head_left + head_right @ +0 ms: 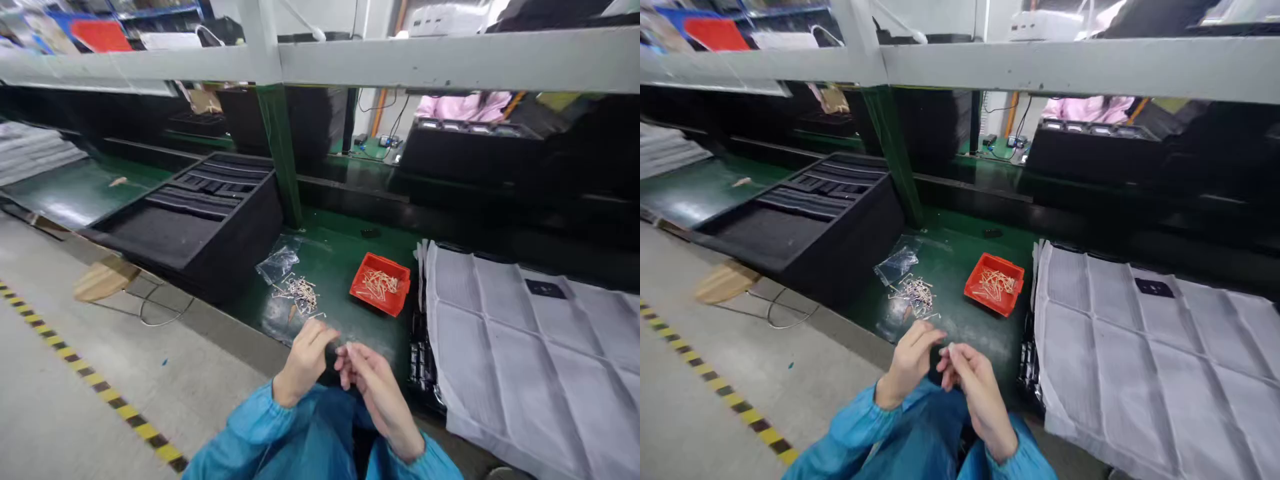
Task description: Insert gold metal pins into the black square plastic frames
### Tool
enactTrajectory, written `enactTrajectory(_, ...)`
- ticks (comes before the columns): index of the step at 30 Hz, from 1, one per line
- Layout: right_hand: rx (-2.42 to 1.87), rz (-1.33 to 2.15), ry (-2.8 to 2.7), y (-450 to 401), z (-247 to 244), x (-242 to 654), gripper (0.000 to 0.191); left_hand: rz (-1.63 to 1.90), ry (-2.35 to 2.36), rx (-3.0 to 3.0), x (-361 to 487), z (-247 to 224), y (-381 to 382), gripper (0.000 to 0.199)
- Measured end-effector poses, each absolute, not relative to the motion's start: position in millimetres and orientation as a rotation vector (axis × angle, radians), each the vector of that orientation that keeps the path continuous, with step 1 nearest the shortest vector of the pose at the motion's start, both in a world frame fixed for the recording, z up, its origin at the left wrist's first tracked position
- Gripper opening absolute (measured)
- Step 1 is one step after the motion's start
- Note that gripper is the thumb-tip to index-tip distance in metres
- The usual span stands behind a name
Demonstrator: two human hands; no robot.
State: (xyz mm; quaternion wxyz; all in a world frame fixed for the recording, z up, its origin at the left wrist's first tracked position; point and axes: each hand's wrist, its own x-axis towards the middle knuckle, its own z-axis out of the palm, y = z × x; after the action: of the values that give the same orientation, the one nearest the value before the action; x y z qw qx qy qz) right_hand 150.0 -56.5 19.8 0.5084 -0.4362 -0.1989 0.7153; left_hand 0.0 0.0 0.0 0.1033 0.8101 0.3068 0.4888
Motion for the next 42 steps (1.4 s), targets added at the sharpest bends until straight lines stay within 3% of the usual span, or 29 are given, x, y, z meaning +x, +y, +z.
enactTrajectory(13,-1.014,1.755,-0.466,-56,31,154,0.041,1.463,0.791,2.462,-1,4,-4,0.031)
enactTrajectory(19,-1.078,1.57,-0.557,-57,24,154,0.04,1.102,0.76,2.136,-7,32,-11,0.038)
enactTrajectory(25,-1.204,1.238,-0.807,-59,10,140,0.033,1.151,1.101,1.424,15,36,-27,0.013)
enactTrajectory(30,-1.271,0.942,-1.067,-57,10,140,0.022,1.408,0.996,0.7,15,29,-2,0.023)
enactTrajectory(36,-1.438,0.629,-1.07,-18,20,191,0.023,1.522,0.798,0.552,-11,33,46,0.051)
enactTrajectory(40,-1.525,0.765,-1.075,-10,21,193,0.05,1.342,0.61,0.62,-3,25,45,0.09)
enactTrajectory(42,-1.465,0.992,-1.104,-20,25,179,0.052,1.258,0.545,0.686,4,18,40,0.102)
